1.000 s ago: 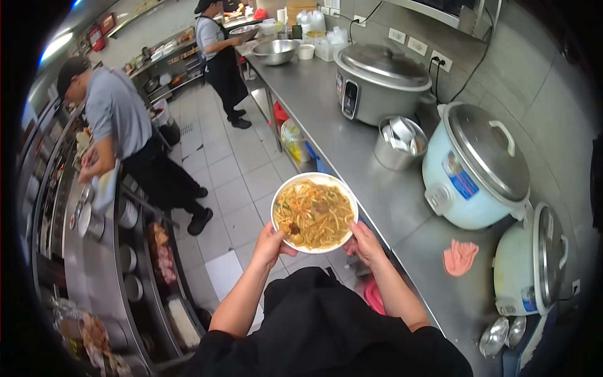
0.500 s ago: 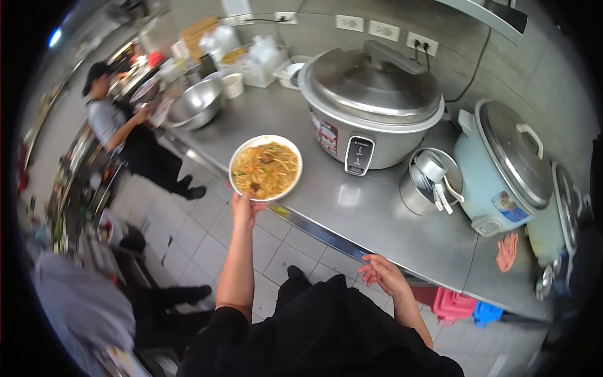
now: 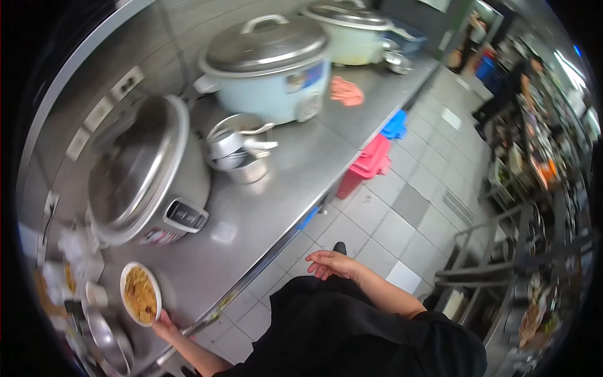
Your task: Preparing various food ingredients like rice, noodles, and vegetables for cooking in a restaurant kitchen.
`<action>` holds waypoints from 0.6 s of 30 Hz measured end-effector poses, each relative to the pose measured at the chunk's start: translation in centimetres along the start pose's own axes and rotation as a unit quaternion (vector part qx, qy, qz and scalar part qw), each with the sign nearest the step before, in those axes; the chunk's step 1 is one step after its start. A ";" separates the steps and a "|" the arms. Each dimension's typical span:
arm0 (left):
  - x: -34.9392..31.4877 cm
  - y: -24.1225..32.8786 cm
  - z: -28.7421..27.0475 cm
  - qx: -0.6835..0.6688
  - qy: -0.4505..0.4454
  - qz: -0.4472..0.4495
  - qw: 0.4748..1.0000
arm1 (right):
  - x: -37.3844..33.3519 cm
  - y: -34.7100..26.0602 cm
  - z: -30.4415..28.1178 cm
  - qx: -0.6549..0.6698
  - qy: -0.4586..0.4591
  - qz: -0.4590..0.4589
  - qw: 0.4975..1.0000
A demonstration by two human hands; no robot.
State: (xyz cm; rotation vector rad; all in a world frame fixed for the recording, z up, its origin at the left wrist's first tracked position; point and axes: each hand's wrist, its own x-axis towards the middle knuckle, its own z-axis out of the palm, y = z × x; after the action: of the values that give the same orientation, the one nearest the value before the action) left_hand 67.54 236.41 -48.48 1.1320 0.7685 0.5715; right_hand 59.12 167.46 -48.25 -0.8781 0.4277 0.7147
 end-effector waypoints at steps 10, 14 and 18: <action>-32.5 -8.6 35.7 0.042 -0.361 -0.146 0.920 | -9.1 1.7 -17.0 0.178 0.253 -0.132 0.942; -45.1 -19.6 44.6 0.222 -0.631 -0.100 0.737 | -11.8 1.1 -22.6 0.221 0.293 -0.165 0.916; -47.2 -35.3 48.6 0.474 -0.665 -0.036 0.576 | -15.5 -1.4 -30.2 0.234 0.345 -0.178 0.891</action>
State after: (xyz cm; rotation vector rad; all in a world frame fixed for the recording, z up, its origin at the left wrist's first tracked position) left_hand 77.27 161.38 -59.17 2.0204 -0.3660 -0.9646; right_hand 47.77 136.22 -55.53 -0.6972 0.9975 -0.0775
